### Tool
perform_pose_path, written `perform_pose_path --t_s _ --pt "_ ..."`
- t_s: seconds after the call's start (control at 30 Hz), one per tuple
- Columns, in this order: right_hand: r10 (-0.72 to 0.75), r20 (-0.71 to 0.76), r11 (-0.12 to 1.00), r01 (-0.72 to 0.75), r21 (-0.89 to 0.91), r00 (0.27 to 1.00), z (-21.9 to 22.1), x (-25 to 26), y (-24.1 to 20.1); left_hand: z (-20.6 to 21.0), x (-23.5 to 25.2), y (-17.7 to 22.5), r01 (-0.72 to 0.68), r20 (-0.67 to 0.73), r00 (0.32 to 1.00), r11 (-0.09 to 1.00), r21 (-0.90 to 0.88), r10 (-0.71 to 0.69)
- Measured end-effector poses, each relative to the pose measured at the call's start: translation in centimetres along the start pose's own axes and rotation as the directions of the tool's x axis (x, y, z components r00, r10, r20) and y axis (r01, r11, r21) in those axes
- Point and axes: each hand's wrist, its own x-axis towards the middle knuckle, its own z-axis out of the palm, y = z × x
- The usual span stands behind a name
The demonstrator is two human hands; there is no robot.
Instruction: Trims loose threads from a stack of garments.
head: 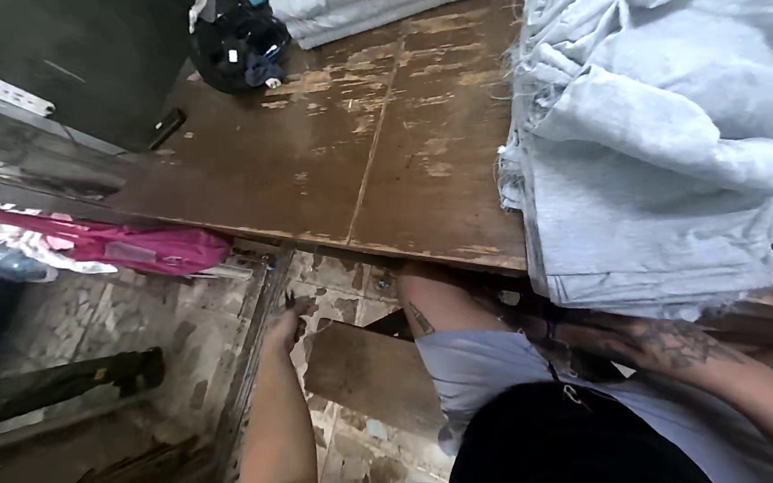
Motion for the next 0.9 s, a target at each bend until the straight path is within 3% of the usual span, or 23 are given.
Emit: perform_pose_path --t_s 0.1,0.23,0.37,0.53,0.63,0.73,0.8,0.87,0.9 --pt "-0.061 -0.021 0.998 0.062 0.006 0.998 -0.4 -0.5 -1.1 -0.3 1.6 1.0 -0.065 -0.011 0.998 0.998 0.024 0.066" --pt "-0.166 -0.075 0.986 0.166 -0.001 0.983 -1.2 -1.5 -2.1 -1.4 2.9 1.5 -0.105 -0.086 0.992 0.987 -0.118 0.095" --pt "-0.249 -0.155 0.968 0.247 -0.031 0.956 -1.5 -2.0 -2.7 -1.8 1.6 2.8 0.043 0.118 0.990 0.971 0.236 -0.072" --pt "-0.327 -0.201 0.945 0.319 -0.071 0.923 -1.3 -1.9 -3.2 -1.1 -0.1 2.8 -0.023 0.199 0.970 0.767 0.641 -0.138" --pt "-0.326 -0.177 0.945 0.317 -0.077 0.929 -1.4 -2.1 -3.2 -1.2 0.5 1.5 0.060 0.132 0.975 0.781 0.621 -0.180" --pt "-0.323 -0.140 0.946 0.319 -0.048 0.936 -2.3 -2.6 -3.6 -1.3 0.7 1.4 0.022 -0.018 1.000 0.810 0.586 -0.013" --pt "-0.364 -0.151 0.931 0.366 -0.021 0.919 -3.1 -3.5 -4.4 -1.0 -0.1 1.9 -0.077 0.001 0.996 0.844 0.531 0.090" --pt "-0.463 -0.231 0.884 0.464 -0.055 0.856 -4.3 -4.4 -5.2 -0.2 -2.5 4.5 -0.291 0.005 0.946 0.841 0.455 0.325" --pt "-0.506 -0.295 0.861 0.498 -0.105 0.811 -5.2 -4.8 -5.6 0.8 -4.3 6.3 -0.436 -0.014 0.879 0.815 0.382 0.476"
